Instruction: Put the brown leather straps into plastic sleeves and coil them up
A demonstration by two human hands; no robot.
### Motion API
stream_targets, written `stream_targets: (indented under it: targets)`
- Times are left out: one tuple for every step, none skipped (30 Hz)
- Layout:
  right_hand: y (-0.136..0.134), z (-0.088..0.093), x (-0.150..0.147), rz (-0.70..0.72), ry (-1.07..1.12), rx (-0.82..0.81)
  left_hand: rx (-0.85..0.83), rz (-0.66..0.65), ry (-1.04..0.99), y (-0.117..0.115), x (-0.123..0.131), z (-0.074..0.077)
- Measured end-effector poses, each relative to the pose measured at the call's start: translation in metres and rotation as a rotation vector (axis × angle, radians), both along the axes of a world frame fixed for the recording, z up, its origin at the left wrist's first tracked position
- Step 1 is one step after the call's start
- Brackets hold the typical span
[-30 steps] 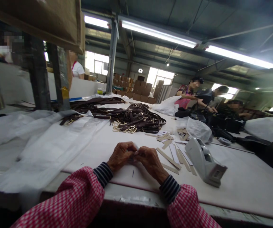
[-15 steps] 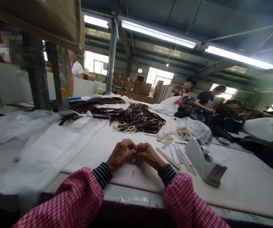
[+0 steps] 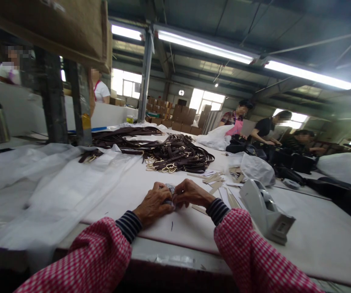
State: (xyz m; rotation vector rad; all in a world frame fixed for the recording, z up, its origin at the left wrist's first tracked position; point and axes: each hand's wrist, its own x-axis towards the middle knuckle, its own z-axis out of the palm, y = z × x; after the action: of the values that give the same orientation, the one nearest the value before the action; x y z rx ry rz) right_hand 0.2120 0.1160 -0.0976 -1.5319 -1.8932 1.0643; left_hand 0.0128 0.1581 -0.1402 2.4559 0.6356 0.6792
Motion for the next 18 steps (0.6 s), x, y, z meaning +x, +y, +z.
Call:
stream_targets:
  targets:
    - [0.003,0.006,0.000,0.038,-0.053,-0.019,0.004,-0.005,0.004,0.000,0.000,0.000]
    - [0.006,0.012,0.000,0.074,-0.107,-0.035,0.008,-0.010,0.007,0.000,0.000,0.000]
    - [0.009,0.017,-0.002,0.105,-0.162,-0.045,0.010,-0.014,0.011,0.000,0.000,0.000]
    - [0.012,0.021,-0.004,0.131,-0.219,-0.047,0.012,-0.017,0.013,0.000,0.000,-0.001]
    - [0.014,0.025,-0.006,0.152,-0.280,-0.037,0.015,-0.018,0.017,0.000,0.000,-0.001]
    - [0.014,0.027,-0.009,0.168,-0.344,-0.013,0.020,-0.018,0.022,0.000,0.000,-0.002]
    - [0.014,0.030,-0.013,0.177,-0.411,0.026,0.025,-0.015,0.029,0.001,0.000,-0.002]
    - [0.012,0.031,-0.017,0.180,-0.478,0.077,0.030,-0.011,0.036,0.001,0.001,-0.002]
    - [0.008,0.032,-0.020,0.178,-0.543,0.132,0.036,-0.006,0.043,0.001,0.001,-0.003]
    - [0.004,0.031,-0.024,0.174,-0.602,0.187,0.041,0.000,0.049,0.001,0.001,-0.003]
    - [-0.001,0.030,-0.027,0.171,-0.651,0.237,0.044,0.005,0.052,0.001,0.001,-0.003]
    - [-0.007,0.027,-0.029,0.169,-0.690,0.278,0.047,0.010,0.051,0.001,0.001,-0.003]
    - [-0.012,0.023,-0.031,0.167,-0.719,0.310,0.052,0.014,0.050,0.001,0.001,-0.003]
    - [-0.018,0.018,-0.031,0.164,-0.738,0.344,0.057,0.018,0.049,0.001,0.002,-0.004]
    - [-0.022,0.013,-0.031,0.160,-0.751,0.386,0.061,0.023,0.049,0.000,0.002,-0.004]
    - [-0.026,0.007,-0.031,0.154,-0.758,0.434,0.063,0.028,0.049,-0.001,0.002,-0.004]
    - [-0.029,0.002,-0.029,0.147,-0.763,0.485,0.064,0.034,0.048,-0.001,0.002,-0.003]
    - [-0.031,-0.003,-0.028,0.140,-0.765,0.533,0.063,0.038,0.047,-0.002,0.002,-0.003]
